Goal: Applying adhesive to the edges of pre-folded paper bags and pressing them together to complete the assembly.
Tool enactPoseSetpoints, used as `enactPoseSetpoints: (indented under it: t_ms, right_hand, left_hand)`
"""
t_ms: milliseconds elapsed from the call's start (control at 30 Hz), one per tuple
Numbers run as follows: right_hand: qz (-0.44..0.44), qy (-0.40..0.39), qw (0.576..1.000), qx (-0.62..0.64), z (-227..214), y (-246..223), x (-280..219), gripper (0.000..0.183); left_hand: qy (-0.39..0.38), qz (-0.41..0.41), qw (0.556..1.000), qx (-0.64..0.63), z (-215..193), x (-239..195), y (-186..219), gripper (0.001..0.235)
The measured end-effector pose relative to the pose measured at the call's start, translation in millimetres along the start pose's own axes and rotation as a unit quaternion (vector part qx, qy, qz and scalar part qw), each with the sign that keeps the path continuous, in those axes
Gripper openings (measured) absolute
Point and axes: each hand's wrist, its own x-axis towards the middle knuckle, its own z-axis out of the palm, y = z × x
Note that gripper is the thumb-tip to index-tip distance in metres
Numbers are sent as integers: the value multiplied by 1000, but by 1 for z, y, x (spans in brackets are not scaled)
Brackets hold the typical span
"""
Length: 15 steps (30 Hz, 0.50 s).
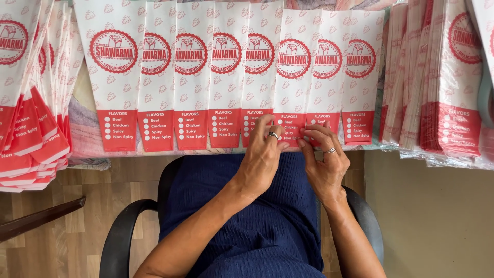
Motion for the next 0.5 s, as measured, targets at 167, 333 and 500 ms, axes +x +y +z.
enactPoseSetpoints:
  t_ms: [167,333,500]
  right_hand:
    - [0,-10,1000,-12,-2,-8,2,18]
    - [-38,1,998,-40,3,-2,1,31]
    - [-8,0,1000,4,-6,-8,5,23]
  left_hand:
    - [-32,-12,999,-35,-13,-1,6,14]
    - [-29,-17,998,-52,-18,0,9,19]
    - [17,41,998,-34,-19,-2,15,22]
